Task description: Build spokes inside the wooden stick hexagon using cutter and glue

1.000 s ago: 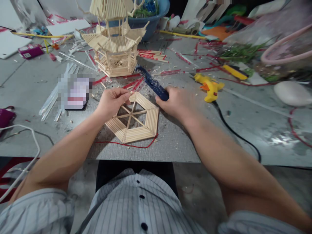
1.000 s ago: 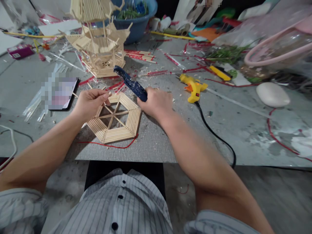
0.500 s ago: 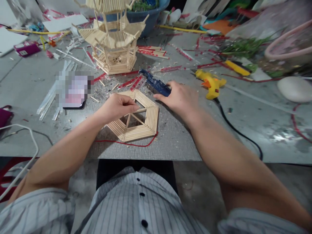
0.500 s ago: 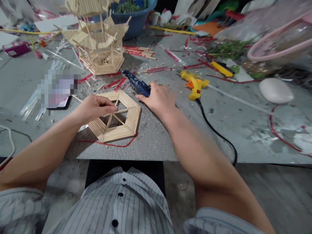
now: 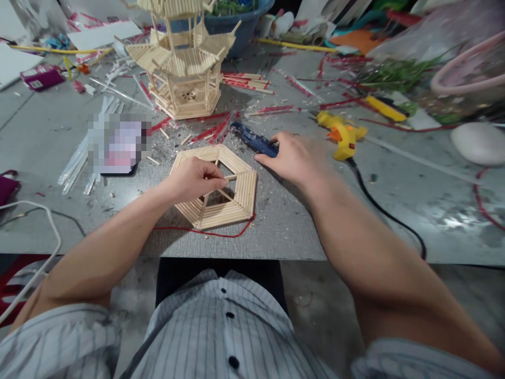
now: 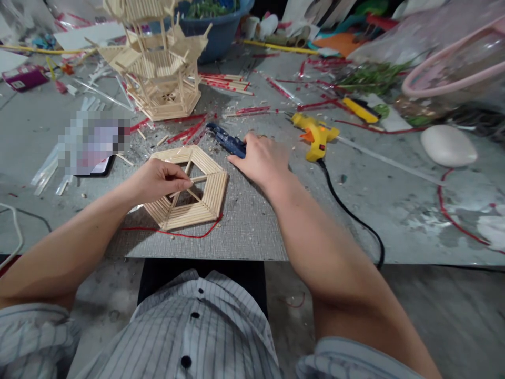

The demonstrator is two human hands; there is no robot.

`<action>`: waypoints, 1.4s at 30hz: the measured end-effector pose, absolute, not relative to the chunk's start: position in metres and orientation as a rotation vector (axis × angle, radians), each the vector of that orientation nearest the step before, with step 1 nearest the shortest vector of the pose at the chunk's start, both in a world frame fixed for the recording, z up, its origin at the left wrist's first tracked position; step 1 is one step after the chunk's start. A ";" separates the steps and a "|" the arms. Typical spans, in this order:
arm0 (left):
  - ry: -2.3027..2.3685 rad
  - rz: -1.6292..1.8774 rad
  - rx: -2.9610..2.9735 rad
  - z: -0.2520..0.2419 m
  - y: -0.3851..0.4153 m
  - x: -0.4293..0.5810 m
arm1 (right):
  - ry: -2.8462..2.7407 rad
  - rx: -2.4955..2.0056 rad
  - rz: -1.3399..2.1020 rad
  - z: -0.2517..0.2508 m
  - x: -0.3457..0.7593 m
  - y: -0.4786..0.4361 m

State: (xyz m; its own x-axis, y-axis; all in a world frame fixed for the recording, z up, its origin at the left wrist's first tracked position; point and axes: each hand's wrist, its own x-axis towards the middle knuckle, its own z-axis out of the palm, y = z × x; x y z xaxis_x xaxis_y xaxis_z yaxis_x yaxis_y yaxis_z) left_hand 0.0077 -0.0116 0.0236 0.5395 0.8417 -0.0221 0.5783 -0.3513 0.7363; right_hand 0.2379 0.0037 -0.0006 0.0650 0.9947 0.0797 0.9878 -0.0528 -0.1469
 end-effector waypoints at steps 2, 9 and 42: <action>1.144 0.459 2.083 0.023 -0.011 0.008 | -2.048 -2.172 0.078 -0.001 0.237 0.004; 1.136 0.275 2.166 0.023 -0.012 0.009 | -2.070 -2.150 0.059 -0.003 0.237 0.003; 1.033 0.818 2.337 0.015 -0.013 0.005 | -1.054 -1.231 0.973 -0.012 0.236 0.020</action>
State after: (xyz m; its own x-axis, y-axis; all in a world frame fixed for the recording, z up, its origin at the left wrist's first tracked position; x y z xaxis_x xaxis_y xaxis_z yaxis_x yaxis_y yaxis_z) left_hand 0.0054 -0.0132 0.0145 0.5425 0.7711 0.3333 0.5011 -0.6155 0.6083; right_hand 0.2360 0.0204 -0.0120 0.2433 0.9658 0.0892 -0.0110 0.0948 -0.9954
